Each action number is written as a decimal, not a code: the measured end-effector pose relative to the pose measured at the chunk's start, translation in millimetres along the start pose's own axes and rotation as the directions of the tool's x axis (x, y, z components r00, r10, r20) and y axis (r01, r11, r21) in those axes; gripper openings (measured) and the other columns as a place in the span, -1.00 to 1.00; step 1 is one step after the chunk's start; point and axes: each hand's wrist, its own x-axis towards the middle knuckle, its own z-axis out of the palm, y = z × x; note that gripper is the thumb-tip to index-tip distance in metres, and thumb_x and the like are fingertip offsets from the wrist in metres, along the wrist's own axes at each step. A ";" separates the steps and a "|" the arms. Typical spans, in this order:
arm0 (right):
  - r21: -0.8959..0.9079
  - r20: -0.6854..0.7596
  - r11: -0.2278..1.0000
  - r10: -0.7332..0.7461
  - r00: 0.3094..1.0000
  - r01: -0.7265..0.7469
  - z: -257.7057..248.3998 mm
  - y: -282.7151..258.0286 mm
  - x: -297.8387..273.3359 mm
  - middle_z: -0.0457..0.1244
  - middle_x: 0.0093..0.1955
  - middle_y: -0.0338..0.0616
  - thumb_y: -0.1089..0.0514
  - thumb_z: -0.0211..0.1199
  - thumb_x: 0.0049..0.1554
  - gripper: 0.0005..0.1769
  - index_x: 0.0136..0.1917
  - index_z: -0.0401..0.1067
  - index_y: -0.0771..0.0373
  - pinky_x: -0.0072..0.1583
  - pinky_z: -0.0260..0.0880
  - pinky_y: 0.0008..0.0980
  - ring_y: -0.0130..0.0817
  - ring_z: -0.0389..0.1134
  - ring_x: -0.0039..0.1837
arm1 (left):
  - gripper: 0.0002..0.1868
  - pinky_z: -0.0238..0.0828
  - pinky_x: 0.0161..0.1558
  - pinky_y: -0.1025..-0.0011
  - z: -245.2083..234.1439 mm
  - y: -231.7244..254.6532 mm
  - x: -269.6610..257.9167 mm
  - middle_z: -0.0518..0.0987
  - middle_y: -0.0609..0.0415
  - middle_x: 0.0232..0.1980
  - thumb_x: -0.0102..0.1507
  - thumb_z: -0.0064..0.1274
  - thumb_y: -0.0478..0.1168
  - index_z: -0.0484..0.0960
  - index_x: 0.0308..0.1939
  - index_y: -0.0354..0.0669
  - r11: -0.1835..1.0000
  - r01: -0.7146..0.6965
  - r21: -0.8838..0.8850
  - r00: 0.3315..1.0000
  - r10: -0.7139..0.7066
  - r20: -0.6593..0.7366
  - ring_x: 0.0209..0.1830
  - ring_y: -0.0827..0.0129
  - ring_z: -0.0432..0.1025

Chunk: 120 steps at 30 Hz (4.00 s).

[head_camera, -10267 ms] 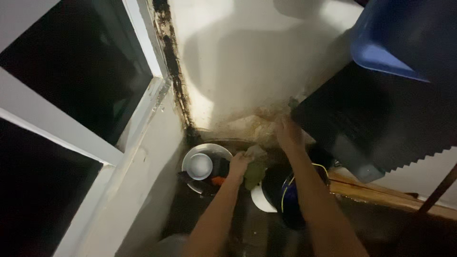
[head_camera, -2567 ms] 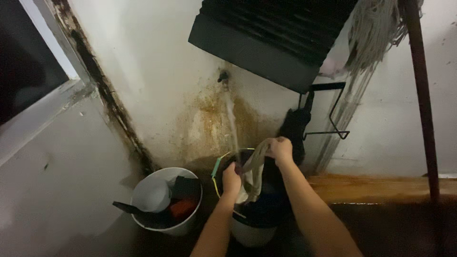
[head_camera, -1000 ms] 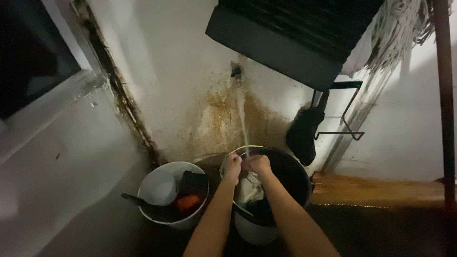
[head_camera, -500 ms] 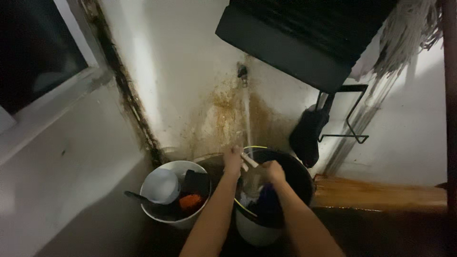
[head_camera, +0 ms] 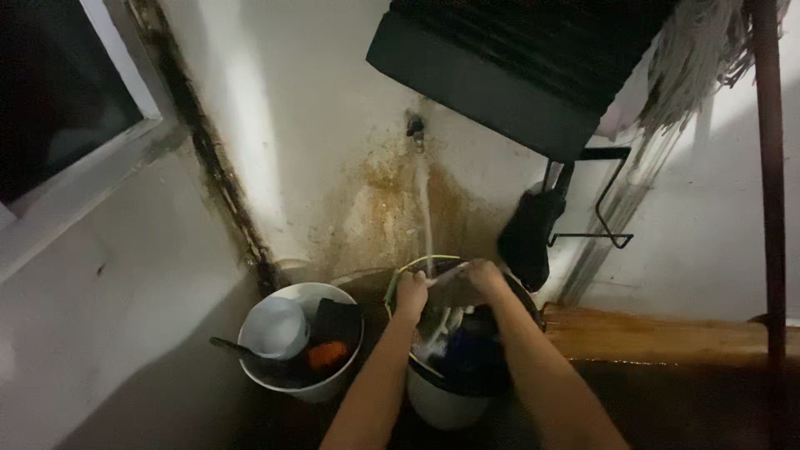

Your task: The person wrings out a green cloth in a bucket of water, then uses it to wipe the rear bumper and taillight area of a black car. The person repeatedly dips and wrings the cloth while cleaning the vehicle's surface.

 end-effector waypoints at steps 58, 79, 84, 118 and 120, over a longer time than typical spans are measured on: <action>0.717 -0.282 0.685 0.457 0.844 -0.131 23.3 16.1 -25.0 0.40 0.08 0.08 0.17 0.39 -0.08 -0.59 0.09 0.61 0.14 0.07 0.43 -0.10 0.05 0.44 0.10 | -0.55 0.37 0.13 -0.01 20.8 -54.1 -27.4 0.49 -0.46 0.17 0.36 -0.16 -0.19 0.36 0.29 -0.38 0.951 -0.077 0.298 0.983 0.122 -0.136 0.18 -0.34 0.39; 0.717 0.120 0.621 0.336 0.934 -0.316 15.1 -70.6 38.9 0.43 -0.18 0.14 -0.13 0.37 0.06 -0.57 -0.16 0.60 0.34 0.02 0.49 -0.20 -0.07 0.51 -0.10 | -0.86 0.52 -0.13 0.03 14.9 -31.5 -31.5 0.57 -0.29 -0.17 0.21 0.01 -0.43 0.67 -0.22 -0.36 0.778 -0.094 0.622 0.988 -0.005 0.156 -0.15 -0.13 0.53; 0.542 -0.151 0.826 0.277 0.949 -0.155 -2.3 -75.6 40.7 0.41 -0.14 0.09 0.00 0.25 0.11 -0.70 -0.11 0.61 0.28 -0.06 0.50 -0.09 -0.04 0.47 -0.09 | -0.68 0.34 -0.25 0.08 17.7 -31.6 -20.6 0.48 -0.21 -0.36 0.38 -0.01 -0.16 0.53 -0.34 -0.39 0.979 0.044 -0.200 0.998 -0.052 -0.034 -0.39 0.06 0.34; 0.602 -0.619 0.788 0.360 0.698 0.128 -91.0 -56.7 -33.2 0.37 -0.02 0.25 0.24 0.20 0.15 -0.79 -0.03 0.57 0.41 0.16 0.33 0.05 0.21 0.34 0.13 | -0.85 0.38 -0.34 0.26 -30.1 23.4 -43.2 0.58 -0.03 -0.36 0.28 0.08 -0.31 0.63 -0.26 -0.40 0.995 0.007 0.103 0.998 -0.014 0.064 -0.41 0.25 0.43; 0.558 -0.731 0.776 0.291 0.616 0.295 -119.7 -60.0 -44.7 0.36 0.11 0.17 0.21 0.19 0.14 -0.75 0.04 0.53 0.36 0.31 0.30 -0.02 0.13 0.32 0.25 | -0.82 0.40 -0.32 0.22 -44.6 51.6 -54.2 0.58 -0.07 -0.36 0.29 0.04 -0.30 0.63 -0.24 -0.44 1.000 -0.002 -0.020 0.998 0.003 0.065 -0.42 0.20 0.44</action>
